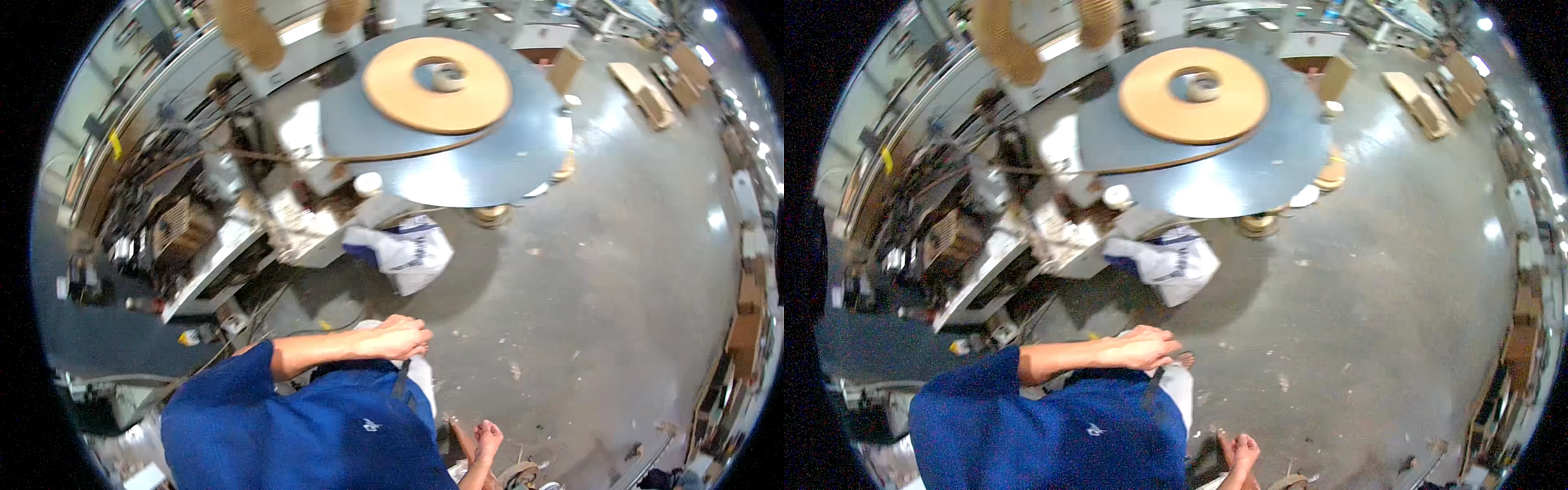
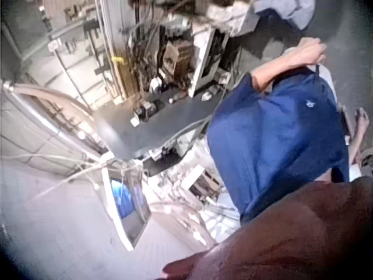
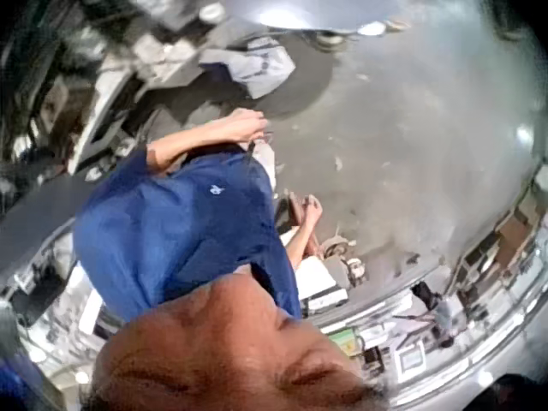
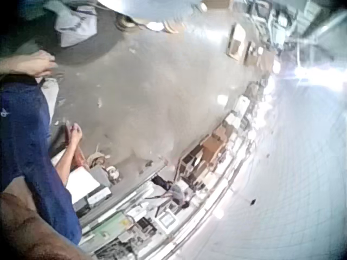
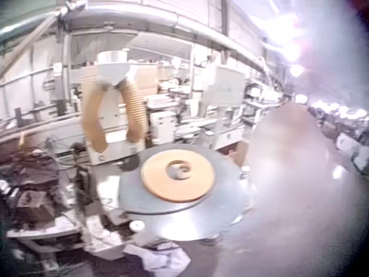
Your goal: The person feeds a strip of material into the rollers of an industrial woodworking machine, guiding the strip by hand as it passes through the mechanism.
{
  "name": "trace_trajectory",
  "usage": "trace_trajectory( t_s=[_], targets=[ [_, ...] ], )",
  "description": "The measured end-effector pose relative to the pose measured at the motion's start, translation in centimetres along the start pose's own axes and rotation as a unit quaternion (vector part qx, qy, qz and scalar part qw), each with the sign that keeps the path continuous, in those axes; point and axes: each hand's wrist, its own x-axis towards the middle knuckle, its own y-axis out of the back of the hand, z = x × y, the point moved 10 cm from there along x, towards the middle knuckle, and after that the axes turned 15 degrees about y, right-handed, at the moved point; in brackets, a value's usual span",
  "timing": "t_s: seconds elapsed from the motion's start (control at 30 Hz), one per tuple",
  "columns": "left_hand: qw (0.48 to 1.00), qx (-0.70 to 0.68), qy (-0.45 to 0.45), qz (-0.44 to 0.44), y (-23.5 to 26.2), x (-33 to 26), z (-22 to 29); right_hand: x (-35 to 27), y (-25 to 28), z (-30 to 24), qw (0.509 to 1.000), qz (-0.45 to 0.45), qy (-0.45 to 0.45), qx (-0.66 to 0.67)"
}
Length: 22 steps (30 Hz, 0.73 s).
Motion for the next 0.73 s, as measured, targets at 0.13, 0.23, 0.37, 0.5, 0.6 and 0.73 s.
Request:
trace_trajectory(
  t_s=[0.13,0.23,0.37,0.5,0.6,0.73],
  targets=[
    [1.0,0.016,-0.026,-0.005,2.1,5.5,6.7,7.9,3.0,-6.1,0.998,0.027,0.056,0.029],
    [0.996,0.072,-0.047,-0.035,1.3,11.7,10.8,15.0,2.0,-11.1,0.998,0.01,0.052,0.019],
    [0.989,0.097,-0.108,-0.034,1.5,23.4,16.4,27.5,-0.4,-20.6,0.989,-0.061,0.12,-0.067],
    [0.985,0.113,-0.129,-0.015,4.6,39.8,22.7,41.7,1.6,-29.2,0.979,-0.051,0.175,-0.093],
    [0.98,0.143,-0.137,0.038,10.2,52.2,27.4,49.7,5.2,-31.8,0.99,-0.082,0.101,-0.055],
    [0.978,0.089,-0.17,0.086,17.9,67.7,33.4,56.8,11.3,-32.4,1.0,-0.009,0.027,0.006]
  ],
)
